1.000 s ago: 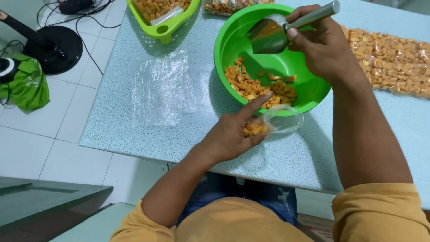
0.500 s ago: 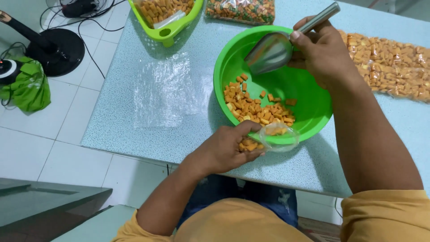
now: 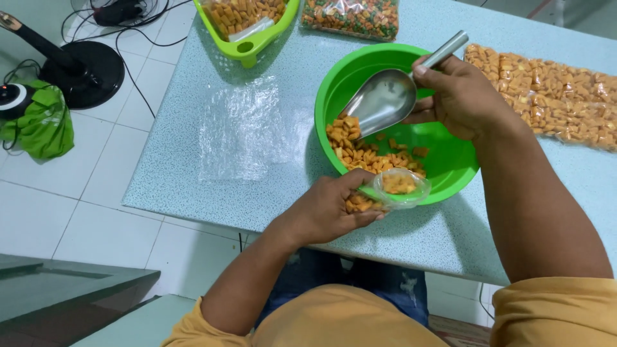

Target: The person is packaging small snacks by scooping them from a large green bowl into small plastic bags and then sealing the bags.

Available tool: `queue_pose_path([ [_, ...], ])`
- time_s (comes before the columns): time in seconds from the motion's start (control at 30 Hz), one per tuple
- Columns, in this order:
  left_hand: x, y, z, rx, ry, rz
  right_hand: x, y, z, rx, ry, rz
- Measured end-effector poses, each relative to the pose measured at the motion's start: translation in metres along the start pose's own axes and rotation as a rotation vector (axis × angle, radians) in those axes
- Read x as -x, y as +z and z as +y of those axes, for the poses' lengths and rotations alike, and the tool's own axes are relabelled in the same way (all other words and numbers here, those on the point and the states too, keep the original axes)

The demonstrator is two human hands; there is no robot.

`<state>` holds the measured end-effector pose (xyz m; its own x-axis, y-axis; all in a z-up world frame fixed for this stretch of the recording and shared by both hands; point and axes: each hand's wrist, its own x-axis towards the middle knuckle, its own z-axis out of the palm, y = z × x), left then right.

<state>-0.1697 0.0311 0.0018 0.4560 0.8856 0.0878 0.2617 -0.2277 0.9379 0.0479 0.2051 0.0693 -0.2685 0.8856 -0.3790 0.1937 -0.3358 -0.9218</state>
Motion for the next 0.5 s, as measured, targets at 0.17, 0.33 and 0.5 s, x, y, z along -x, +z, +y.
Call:
queue_pose_path([
  [0.17,-0.01,0.001,-0.003,-0.014,-0.019,0.03,0.01,-0.013,-0.002,-0.069,-0.048,0.002],
  [0.33,-0.017,0.007,-0.016,0.056,-0.062,0.066,0.01,-0.045,0.006,-0.205,-0.128,-0.02],
  [0.5,-0.008,0.025,-0.042,0.345,0.236,0.169,0.016,-0.08,0.018,-0.284,-0.219,-0.066],
])
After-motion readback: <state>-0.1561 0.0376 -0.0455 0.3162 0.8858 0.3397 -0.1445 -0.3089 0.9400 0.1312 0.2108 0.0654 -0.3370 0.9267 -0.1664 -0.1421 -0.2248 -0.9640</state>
